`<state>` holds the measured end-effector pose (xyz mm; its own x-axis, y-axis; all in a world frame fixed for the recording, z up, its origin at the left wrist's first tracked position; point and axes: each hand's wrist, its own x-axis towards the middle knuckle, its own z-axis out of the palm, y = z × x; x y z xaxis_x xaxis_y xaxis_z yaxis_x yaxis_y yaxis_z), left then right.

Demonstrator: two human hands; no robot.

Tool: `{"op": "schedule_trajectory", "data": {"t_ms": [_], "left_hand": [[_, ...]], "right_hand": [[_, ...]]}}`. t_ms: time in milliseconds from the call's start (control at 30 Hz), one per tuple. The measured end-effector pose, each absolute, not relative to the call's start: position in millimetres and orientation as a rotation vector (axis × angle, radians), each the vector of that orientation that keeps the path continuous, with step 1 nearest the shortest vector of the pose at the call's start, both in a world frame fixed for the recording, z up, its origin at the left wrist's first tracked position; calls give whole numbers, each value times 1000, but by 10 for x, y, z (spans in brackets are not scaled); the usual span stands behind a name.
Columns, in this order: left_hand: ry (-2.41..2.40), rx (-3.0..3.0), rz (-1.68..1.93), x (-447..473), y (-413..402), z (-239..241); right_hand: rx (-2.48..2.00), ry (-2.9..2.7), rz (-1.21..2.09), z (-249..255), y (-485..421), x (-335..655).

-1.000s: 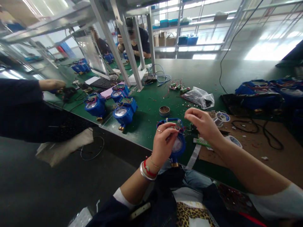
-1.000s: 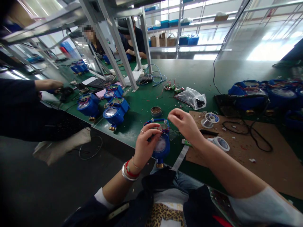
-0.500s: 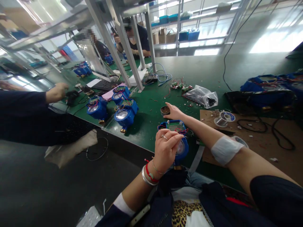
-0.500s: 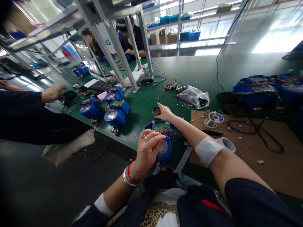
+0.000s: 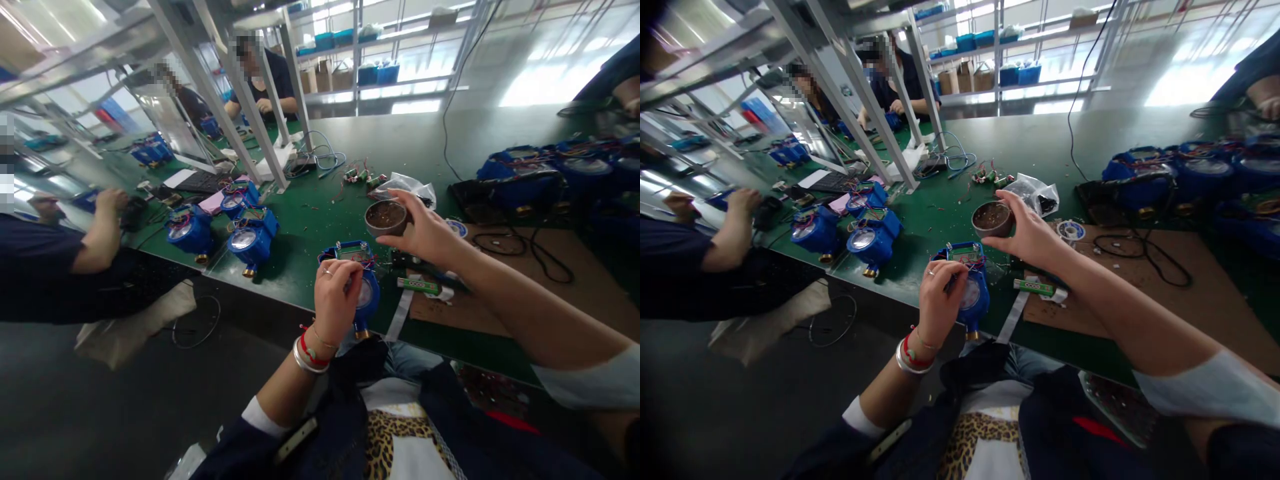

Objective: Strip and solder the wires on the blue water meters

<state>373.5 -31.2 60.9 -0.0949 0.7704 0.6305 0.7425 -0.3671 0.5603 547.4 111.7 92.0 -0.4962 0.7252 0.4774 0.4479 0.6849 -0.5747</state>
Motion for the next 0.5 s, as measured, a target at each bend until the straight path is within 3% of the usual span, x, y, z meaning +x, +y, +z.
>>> {"op": "schedule_trajectory", "data": {"t_ms": [200,500], "left_hand": [[1713,2080,1490,3727,-338,609],[1673,2242,1269,3666,-313,675]], "right_hand": [[-867,-2331,350,1065,499,5875],[-659,-2469,277,947,308,5789]]}}
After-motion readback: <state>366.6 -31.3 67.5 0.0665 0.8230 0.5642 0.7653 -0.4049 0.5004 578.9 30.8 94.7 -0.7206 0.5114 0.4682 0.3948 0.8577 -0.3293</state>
